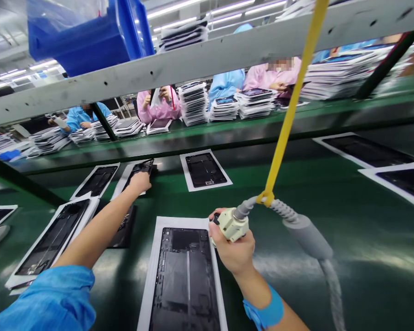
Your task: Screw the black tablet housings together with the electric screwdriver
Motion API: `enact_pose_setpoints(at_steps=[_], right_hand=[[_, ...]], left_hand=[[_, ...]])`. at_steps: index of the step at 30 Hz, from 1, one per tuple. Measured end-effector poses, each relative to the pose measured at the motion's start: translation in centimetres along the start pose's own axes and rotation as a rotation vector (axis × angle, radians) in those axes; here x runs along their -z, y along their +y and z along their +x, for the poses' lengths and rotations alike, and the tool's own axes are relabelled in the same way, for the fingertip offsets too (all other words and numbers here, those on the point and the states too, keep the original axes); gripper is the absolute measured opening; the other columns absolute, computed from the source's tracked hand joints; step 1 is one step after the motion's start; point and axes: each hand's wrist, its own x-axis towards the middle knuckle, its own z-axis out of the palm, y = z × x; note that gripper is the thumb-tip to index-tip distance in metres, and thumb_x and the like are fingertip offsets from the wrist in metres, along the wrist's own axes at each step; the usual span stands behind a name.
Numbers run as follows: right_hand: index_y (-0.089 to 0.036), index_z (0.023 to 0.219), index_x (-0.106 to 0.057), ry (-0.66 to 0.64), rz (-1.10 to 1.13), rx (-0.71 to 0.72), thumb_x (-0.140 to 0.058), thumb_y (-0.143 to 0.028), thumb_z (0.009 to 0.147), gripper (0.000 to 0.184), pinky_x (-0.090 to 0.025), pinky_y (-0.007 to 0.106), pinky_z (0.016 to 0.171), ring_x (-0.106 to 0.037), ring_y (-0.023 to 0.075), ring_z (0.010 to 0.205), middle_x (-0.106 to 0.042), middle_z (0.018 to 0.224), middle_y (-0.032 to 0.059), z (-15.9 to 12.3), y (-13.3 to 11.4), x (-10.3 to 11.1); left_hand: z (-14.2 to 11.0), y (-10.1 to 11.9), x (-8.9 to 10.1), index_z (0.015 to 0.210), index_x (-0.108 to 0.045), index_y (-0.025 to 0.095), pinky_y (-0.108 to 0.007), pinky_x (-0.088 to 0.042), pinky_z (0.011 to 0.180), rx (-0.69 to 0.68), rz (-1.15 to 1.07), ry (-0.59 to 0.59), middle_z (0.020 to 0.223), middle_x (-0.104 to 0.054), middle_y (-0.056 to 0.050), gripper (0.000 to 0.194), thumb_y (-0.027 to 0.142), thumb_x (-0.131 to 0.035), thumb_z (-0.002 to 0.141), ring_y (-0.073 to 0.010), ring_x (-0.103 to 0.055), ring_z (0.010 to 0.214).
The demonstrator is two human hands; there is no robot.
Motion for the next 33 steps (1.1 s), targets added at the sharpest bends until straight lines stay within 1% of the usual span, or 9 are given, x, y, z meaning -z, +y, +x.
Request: enact_pose_setpoints(at_steps=[5,8,12,16,18,20,25,29,33], right_hand=[[-0.020,0.093,-0.066,-0.014,-0.055,0.019,-0.076,-0.025,0.078,0.019,-0.056,0.026,0.046,-0.063,0.0137,0.047,-0.072,0.076,0.0014,0.1,0.0,0.4],[-0.020,0.095,-0.066,-0.011,-0.046,0.045,-0.076,-0.023,0.077,0.021,-0.056,0.027,0.047,-0.063,0.0140,0.048,-0.072,0.076,0.0010,0.1,0.0,0.2],[-0.021,0.096,-0.067,0.013,-0.038,0.032,-0.076,-0.022,0.078,0.021,-0.056,0.027,0.047,-0.064,0.0137,0.048,-0.072,0.078,0.0011,0.0,-0.1,0.0],[-0.023,0.094,-0.068,-0.026,-0.048,0.014,-0.076,-0.023,0.079,0.016,-0.055,0.027,0.047,-0.063,0.0146,0.048,-0.070,0.073,0.0005,-0.2,-0.3,0.1],[-0.024,0.094,-0.069,-0.040,-0.054,0.004,-0.076,-0.025,0.080,0.016,-0.055,0.028,0.047,-0.063,0.0153,0.048,-0.070,0.070,-0.0001,-0.2,-0.4,0.3],[-0.023,0.094,-0.069,-0.045,-0.072,-0.009,-0.076,-0.026,0.079,0.016,-0.055,0.028,0.047,-0.062,0.0153,0.047,-0.069,0.069,-0.0002,-0.2,-0.3,0.4],[-0.021,0.095,-0.067,-0.035,-0.068,-0.008,-0.076,-0.028,0.079,0.020,-0.056,0.028,0.049,-0.063,0.0146,0.049,-0.071,0.077,0.0016,0.0,-0.1,0.4],[-0.021,0.094,-0.066,-0.057,-0.053,0.006,-0.075,-0.028,0.079,0.019,-0.056,0.029,0.049,-0.063,0.0139,0.048,-0.073,0.081,0.0032,0.0,-0.3,0.3],[-0.021,0.093,-0.065,-0.055,-0.064,0.020,-0.075,-0.027,0.079,0.018,-0.056,0.029,0.048,-0.063,0.0140,0.048,-0.073,0.079,0.0022,0.0,-0.4,0.3]], left_hand=[[-0.7,4.2,-0.4,0.114,-0.074,0.007,-0.036,-0.055,0.095,-0.045,-0.084,0.004,0.112,-0.072,-0.027,0.039,0.026,-0.073,0.080,-0.0322,-0.072,0.109],[-2.0,3.2,-0.5,0.110,-0.075,0.010,-0.033,-0.056,0.089,-0.069,-0.107,0.002,0.109,-0.075,-0.023,0.032,0.028,-0.064,0.087,-0.0292,-0.073,0.104],[-5.6,-3.3,0.1,0.108,-0.077,0.018,-0.028,-0.052,0.092,-0.137,-0.087,-0.012,0.109,-0.078,-0.011,0.030,0.028,-0.054,0.092,-0.0243,-0.072,0.105],[-10.1,-11.4,0.6,0.095,-0.079,0.021,-0.025,-0.051,0.087,-0.226,-0.047,-0.137,0.096,-0.079,-0.004,0.024,0.027,-0.057,0.086,-0.0210,-0.072,0.093],[-12.2,-13.9,0.3,0.094,-0.078,0.021,-0.026,-0.051,0.084,-0.219,-0.047,-0.174,0.093,-0.079,-0.004,0.025,0.026,-0.056,0.085,-0.0207,-0.072,0.088],[-14.0,-14.9,-0.3,0.096,-0.078,0.021,-0.026,-0.051,0.085,-0.227,-0.060,-0.156,0.096,-0.078,-0.005,0.028,0.023,-0.052,0.086,-0.0208,-0.071,0.091],[-17.0,-13.3,-1.8,0.108,-0.076,0.022,-0.028,-0.052,0.093,-0.365,0.003,-0.027,0.112,-0.071,-0.008,0.031,0.019,-0.051,0.089,-0.0212,-0.069,0.103],[-17.9,-11.7,-2.2,0.105,-0.076,0.022,-0.029,-0.054,0.089,-0.264,0.080,0.011,0.109,-0.070,-0.008,0.025,0.024,-0.055,0.091,-0.0235,-0.069,0.105],[-18.1,-11.1,-2.6,0.101,-0.077,0.023,-0.029,-0.053,0.088,-0.204,0.101,-0.063,0.110,-0.071,-0.007,0.024,0.024,-0.054,0.093,-0.0223,-0.070,0.102]])
